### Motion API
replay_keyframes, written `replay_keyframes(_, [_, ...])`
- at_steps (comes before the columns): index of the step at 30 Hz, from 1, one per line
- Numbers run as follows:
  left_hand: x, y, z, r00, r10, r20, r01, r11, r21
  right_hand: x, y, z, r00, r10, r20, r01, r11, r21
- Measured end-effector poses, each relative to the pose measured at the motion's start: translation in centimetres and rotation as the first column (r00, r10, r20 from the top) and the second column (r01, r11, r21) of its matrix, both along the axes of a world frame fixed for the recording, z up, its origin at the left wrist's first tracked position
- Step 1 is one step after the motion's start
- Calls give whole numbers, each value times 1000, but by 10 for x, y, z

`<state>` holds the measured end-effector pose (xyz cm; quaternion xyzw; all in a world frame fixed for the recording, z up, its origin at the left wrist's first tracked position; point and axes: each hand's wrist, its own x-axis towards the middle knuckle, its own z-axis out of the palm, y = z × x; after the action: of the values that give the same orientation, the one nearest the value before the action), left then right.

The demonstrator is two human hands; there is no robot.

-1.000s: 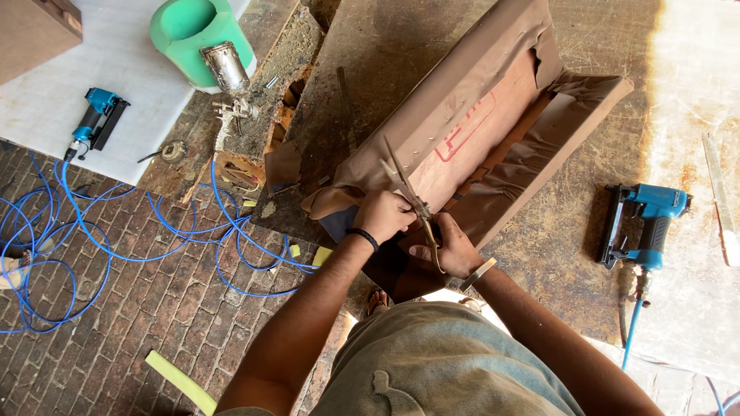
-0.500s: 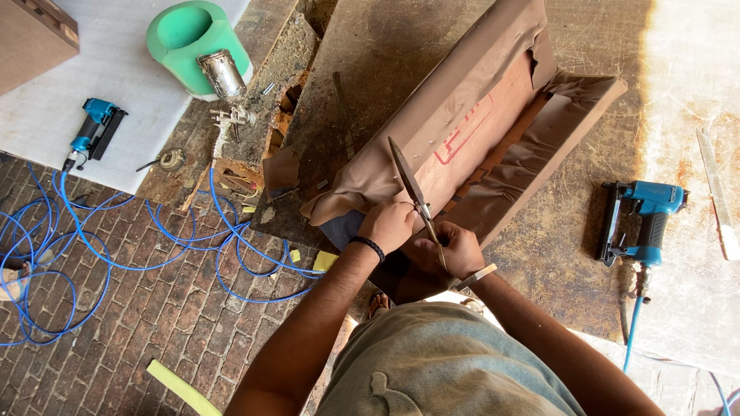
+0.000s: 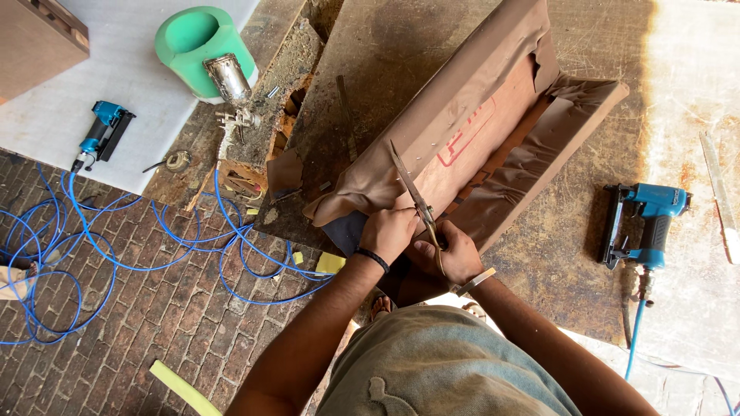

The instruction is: The person staples brown fabric onto a wooden furniture frame using a pneumatic staple gun, then trims excess fabric with scissors. The person folds and staples the fabric at the corners to create a neat finish.

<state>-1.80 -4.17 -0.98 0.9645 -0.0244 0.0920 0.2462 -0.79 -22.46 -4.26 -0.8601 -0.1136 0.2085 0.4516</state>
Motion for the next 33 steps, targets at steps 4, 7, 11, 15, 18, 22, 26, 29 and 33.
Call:
replay_keyframes(4, [-4, -12, 16, 997, 35, -68, -31, 998, 56, -2, 8, -12, 995, -41, 89, 51, 993, -106])
replay_keyframes(7, [5, -29, 29, 995, -85, 53, 71, 973, 222, -1, 15, -25, 959, -32, 283, 60, 994, -89])
replay_keyframes(11, [26, -48, 34, 990, -84, -111, 136, 761, 634, -1, 20, -32, 954, -58, 295, 87, 992, -89])
replay_keyframes(15, [37, -51, 28, 958, 0, -287, 206, 699, 685, -2, 20, -30, 975, -58, 213, 98, 978, -182])
replay_keyframes(18, [41, -53, 17, 990, -34, -137, 115, 761, 639, -4, 21, -28, 970, -55, 235, 96, 981, -166])
replay_keyframes(22, [45, -51, 3, 895, -127, -428, 346, 803, 485, -5, 20, -23, 960, -63, 273, 97, 989, -114])
replay_keyframes(26, [40, -40, -3, 946, -251, -205, 316, 858, 405, -7, 17, -19, 947, -71, 314, 94, 994, -58])
replay_keyframes(29, [33, -37, 1, 978, -190, 83, 120, 845, 521, -8, 16, -20, 982, -71, 177, 106, 975, -197])
replay_keyframes(33, [34, -46, 9, 966, -136, -222, 231, 839, 492, -8, 16, -28, 937, -67, 344, 98, 992, -74])
